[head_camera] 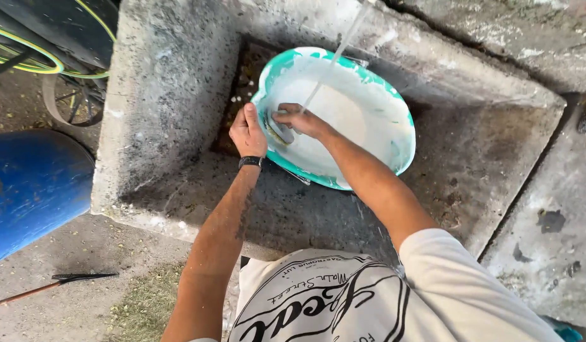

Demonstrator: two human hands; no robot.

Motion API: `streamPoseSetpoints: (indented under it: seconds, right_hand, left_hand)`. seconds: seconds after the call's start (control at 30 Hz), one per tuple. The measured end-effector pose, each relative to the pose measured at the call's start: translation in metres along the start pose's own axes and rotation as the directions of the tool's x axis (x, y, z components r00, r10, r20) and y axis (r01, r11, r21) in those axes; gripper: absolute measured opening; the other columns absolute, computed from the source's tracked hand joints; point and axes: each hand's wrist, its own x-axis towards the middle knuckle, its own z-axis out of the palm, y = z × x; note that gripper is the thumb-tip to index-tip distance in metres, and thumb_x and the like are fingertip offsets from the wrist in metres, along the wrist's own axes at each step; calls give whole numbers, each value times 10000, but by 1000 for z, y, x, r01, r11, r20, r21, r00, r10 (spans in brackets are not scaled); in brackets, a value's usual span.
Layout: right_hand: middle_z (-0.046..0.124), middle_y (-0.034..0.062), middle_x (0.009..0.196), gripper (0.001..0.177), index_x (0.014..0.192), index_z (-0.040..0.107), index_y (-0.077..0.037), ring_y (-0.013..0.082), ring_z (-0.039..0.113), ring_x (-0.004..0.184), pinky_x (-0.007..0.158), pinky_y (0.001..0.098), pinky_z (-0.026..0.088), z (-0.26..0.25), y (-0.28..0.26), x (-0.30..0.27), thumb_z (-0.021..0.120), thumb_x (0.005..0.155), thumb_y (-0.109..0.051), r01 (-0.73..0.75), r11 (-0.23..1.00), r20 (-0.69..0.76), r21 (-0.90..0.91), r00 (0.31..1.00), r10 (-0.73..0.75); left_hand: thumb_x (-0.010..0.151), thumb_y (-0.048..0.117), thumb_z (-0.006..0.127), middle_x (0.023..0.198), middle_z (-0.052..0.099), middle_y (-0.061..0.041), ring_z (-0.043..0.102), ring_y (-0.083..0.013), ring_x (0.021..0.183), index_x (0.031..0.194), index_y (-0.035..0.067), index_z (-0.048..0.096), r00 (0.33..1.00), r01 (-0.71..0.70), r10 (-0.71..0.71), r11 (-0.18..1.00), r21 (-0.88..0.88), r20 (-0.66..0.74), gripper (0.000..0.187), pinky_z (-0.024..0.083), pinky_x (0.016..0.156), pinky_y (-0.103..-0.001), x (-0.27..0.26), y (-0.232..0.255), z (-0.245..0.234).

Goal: Washing a white bucket in an outdoor concrete sink using a brush and a sponge.

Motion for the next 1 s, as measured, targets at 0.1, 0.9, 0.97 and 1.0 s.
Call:
streamPoseSetpoints:
  seconds: [0.1, 0.9, 0.97, 1.0]
  right_hand:
    - [654, 173, 1349, 713, 1360, 632, -95, 310, 613, 1221, 1059, 452, 485, -18, 17, -26, 715, 842, -578, -99, 980, 35, -173, 994, 106]
    - [739, 97, 1127, 717, 1357, 627, -145, 202, 674, 1039, 902, 381, 526, 16, -54, -92, 698, 840, -637, 48, 865, 92, -500, 996, -1]
    - [775, 31, 924, 480, 1091, 763, -121, 129, 714, 845, 751, 320, 543, 12, -55, -96, 688, 881, -546, 250, 826, 304, -506, 947, -101]
    - [775, 31, 924, 480, 1091, 763, -121, 129, 714, 845, 751, 320, 543, 25, -72, -89, 688, 881, -546, 256, 820, 300, -512, 948, -109]
  left_hand:
    - [1098, 508, 469, 642, 422, -43, 373, -146, 607, 810, -12, 516, 1000, -15, 15, 999, 45, 14, 596, 360, 560, -368, -3, 3, -2]
    - [1171, 378, 524, 744, 312, 42, 272, -115, 723, 784, 32, 338, 975, 180, -212, 923, -339, -61, 551, 251, 622, -354, -14, -89, 4]
    - [1084, 353, 504, 780, 569, 61, 455, -84, 742, 777, 15, 584, 965, 221, -263, 832, -509, -11, 464, 433, 679, -326, -12, -76, 9]
    - [1084, 353, 504, 780, 569, 61, 455, -84, 742, 777, 15, 584, 968, 210, -252, 832, -514, -13, 464, 433, 679, -326, -2, -93, 16]
